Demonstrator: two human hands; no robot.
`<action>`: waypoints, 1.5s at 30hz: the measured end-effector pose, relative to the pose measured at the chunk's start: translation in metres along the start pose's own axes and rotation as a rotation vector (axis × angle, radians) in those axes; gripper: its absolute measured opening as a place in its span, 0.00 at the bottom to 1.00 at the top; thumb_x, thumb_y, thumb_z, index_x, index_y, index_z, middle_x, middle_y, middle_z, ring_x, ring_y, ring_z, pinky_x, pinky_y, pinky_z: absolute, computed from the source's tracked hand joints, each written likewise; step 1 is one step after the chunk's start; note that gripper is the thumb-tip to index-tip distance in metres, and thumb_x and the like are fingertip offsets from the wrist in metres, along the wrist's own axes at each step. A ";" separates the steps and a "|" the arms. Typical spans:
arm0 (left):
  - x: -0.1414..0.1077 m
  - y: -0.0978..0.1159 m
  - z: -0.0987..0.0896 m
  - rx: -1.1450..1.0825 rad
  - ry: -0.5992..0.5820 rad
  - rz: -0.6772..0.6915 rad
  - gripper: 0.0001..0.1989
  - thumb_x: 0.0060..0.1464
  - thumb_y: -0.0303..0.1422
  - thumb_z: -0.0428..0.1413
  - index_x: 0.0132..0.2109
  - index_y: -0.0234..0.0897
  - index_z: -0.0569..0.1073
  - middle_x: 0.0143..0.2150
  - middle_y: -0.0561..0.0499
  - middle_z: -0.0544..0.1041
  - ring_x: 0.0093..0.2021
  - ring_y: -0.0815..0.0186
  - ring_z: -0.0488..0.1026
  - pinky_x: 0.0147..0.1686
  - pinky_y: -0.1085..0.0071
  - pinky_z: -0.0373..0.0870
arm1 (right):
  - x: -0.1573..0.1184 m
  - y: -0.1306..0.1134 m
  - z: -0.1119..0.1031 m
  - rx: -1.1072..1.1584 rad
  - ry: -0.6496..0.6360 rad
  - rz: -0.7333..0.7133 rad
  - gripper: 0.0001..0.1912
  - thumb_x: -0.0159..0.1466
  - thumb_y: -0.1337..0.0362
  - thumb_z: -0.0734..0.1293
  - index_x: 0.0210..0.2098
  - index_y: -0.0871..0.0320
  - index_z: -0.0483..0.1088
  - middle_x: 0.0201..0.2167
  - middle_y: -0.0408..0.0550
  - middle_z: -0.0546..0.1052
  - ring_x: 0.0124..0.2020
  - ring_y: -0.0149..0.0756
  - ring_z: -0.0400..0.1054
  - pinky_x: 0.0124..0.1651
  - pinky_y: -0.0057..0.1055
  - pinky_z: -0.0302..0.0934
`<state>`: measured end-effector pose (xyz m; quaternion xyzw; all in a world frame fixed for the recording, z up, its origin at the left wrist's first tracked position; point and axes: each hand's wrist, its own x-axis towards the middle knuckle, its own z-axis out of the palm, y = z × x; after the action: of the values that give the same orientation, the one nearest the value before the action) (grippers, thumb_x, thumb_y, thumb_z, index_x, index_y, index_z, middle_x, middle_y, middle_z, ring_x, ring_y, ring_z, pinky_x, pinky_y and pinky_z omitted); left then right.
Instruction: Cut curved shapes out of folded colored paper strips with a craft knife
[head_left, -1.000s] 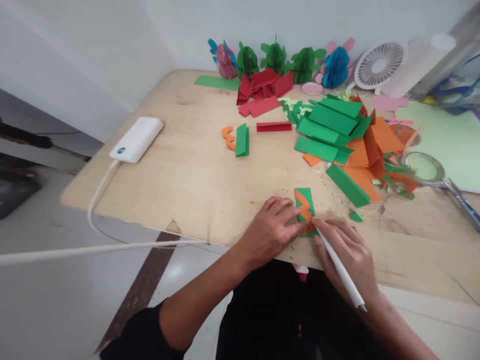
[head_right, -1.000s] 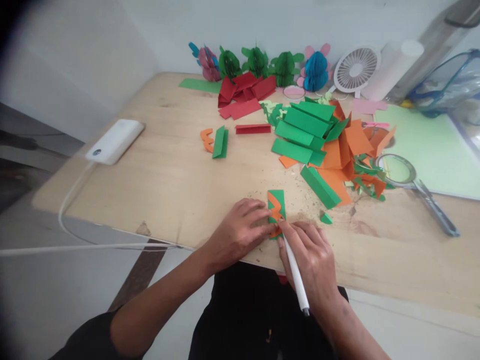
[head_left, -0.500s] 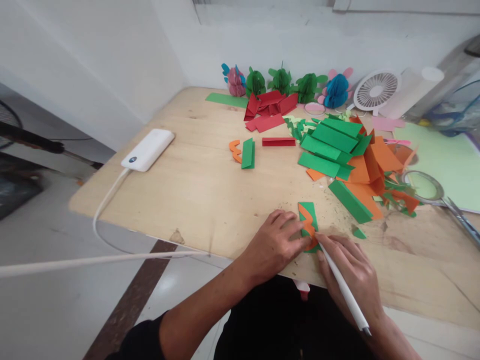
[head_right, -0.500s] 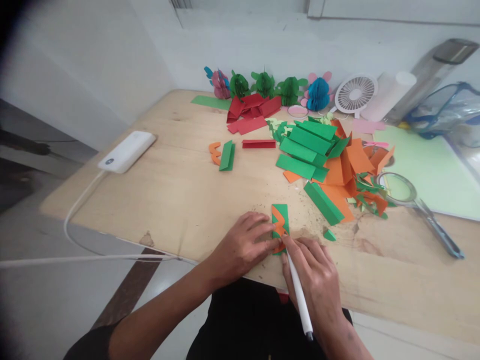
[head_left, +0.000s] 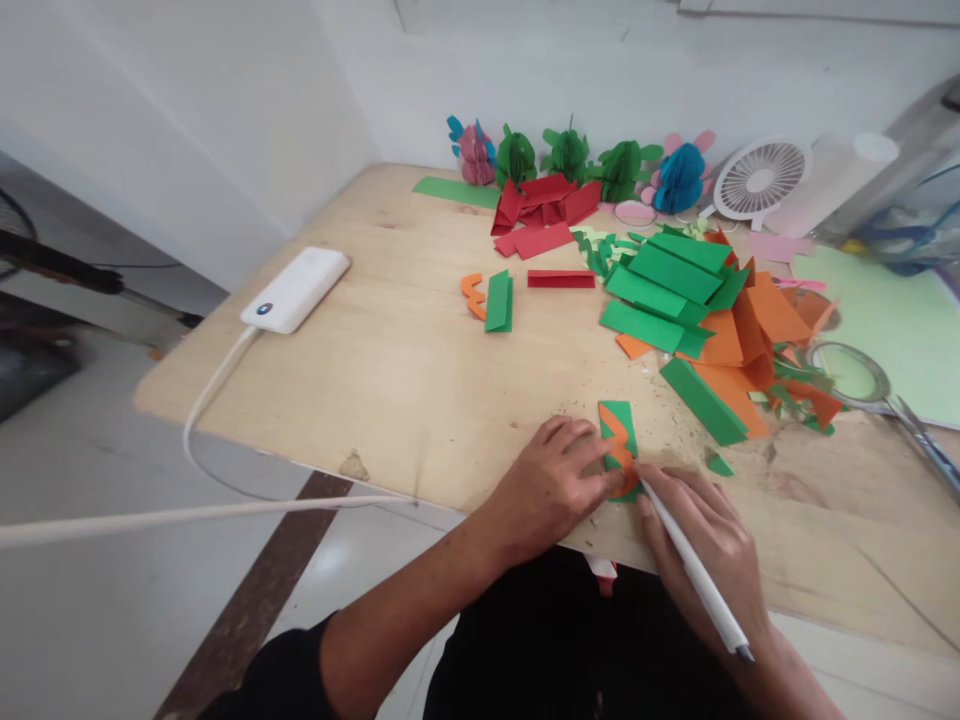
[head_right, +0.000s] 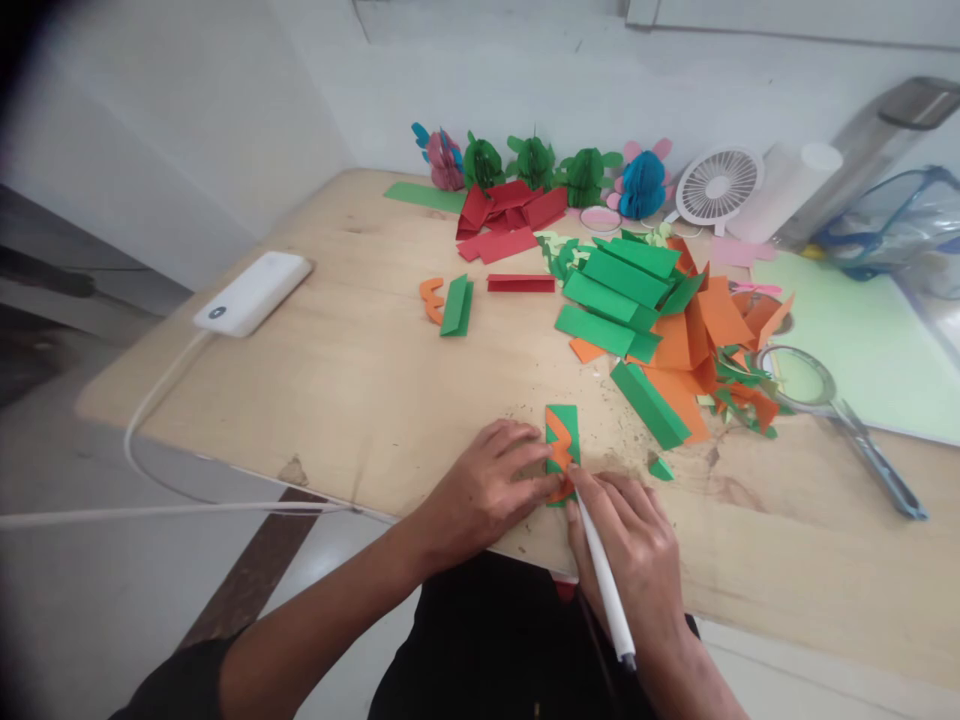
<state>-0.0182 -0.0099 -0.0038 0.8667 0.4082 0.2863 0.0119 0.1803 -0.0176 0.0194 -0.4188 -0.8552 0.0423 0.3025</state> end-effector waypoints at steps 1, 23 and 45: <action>0.000 0.000 0.000 0.006 -0.008 -0.003 0.08 0.65 0.33 0.54 0.48 0.43 0.76 0.47 0.49 0.76 0.54 0.59 0.68 0.58 0.56 0.65 | 0.001 0.001 -0.001 0.035 -0.006 0.031 0.13 0.67 0.69 0.63 0.50 0.58 0.71 0.35 0.49 0.81 0.39 0.40 0.75 0.42 0.37 0.67; -0.001 -0.001 -0.004 -0.002 -0.037 -0.004 0.10 0.66 0.33 0.52 0.50 0.43 0.75 0.54 0.47 0.75 0.63 0.53 0.65 0.63 0.49 0.60 | 0.022 0.010 0.014 0.119 -0.052 0.072 0.14 0.67 0.68 0.64 0.51 0.58 0.71 0.41 0.50 0.81 0.45 0.41 0.73 0.49 0.39 0.68; 0.012 -0.029 -0.016 -0.223 -0.246 0.090 0.09 0.63 0.36 0.54 0.44 0.42 0.79 0.51 0.47 0.75 0.63 0.51 0.63 0.64 0.48 0.55 | 0.023 0.010 0.015 0.054 -0.050 0.006 0.15 0.66 0.71 0.63 0.52 0.60 0.70 0.38 0.50 0.80 0.43 0.41 0.72 0.47 0.38 0.67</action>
<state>-0.0408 0.0151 0.0083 0.9059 0.3303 0.2218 0.1449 0.1680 0.0082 0.0154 -0.4117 -0.8599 0.0768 0.2920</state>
